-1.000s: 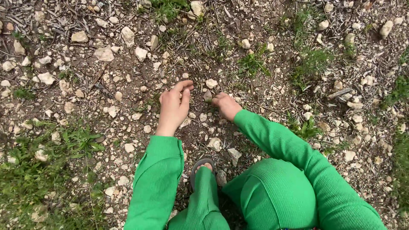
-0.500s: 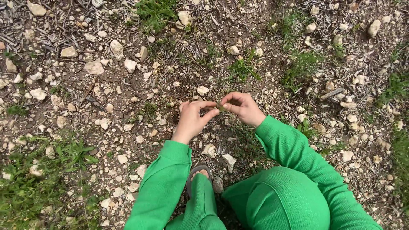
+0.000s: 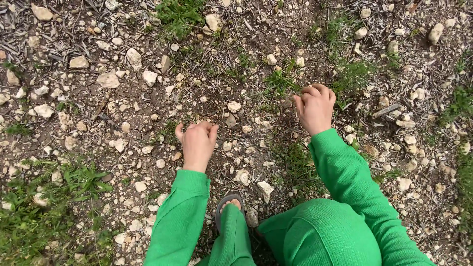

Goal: Pulling small weeds and plants out of a rocky patch of ground by hand.

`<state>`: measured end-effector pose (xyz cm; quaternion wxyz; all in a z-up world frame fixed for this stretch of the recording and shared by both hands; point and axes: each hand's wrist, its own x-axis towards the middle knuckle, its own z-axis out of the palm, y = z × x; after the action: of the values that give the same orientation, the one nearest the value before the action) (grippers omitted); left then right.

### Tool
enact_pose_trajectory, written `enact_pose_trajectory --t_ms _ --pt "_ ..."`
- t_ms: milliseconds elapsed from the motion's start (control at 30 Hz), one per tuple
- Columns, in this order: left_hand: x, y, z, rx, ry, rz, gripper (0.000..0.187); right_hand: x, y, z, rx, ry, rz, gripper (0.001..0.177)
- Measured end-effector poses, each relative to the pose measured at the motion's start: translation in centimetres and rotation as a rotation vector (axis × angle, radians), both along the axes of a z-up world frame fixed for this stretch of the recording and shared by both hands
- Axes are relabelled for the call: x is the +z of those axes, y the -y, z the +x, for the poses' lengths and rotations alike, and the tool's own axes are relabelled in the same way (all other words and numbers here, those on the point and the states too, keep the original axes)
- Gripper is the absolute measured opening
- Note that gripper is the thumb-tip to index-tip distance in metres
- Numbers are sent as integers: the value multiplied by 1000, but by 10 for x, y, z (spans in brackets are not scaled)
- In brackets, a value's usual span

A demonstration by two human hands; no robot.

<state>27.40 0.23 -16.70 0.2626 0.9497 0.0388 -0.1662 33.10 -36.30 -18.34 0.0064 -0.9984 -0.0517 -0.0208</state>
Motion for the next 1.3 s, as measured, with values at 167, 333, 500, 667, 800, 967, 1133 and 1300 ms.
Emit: enact_pose_trajectory --t_ms 167,333,500,667,800,967,1133,1300 --pt "76 10 7 -43 -160 -35 57 -20 -36 36 87 -44 197 47" --pt "94 -2 -7 -108 -186 -69 41 -40 -106 82 530 23 193 22" --pt "73 -27 -50 -107 -87 -63 38 -129 -134 130 536 -223 -347 81" --pt "85 -42 -69 -21 -53 -87 37 -120 -136 154 394 -264 -597 31" --pt "110 -48 -61 13 -245 -131 35 -143 -105 145 373 -140 -191 23" --pt "105 -46 -60 10 -225 -134 35 -134 -66 119 436 -78 -94 17" --pt "92 -33 -49 -35 -207 -127 34 -70 -58 79 447 -96 61 23" --pt "104 -8 -19 -40 -84 -194 40 -28 -29 51 392 -332 604 26"
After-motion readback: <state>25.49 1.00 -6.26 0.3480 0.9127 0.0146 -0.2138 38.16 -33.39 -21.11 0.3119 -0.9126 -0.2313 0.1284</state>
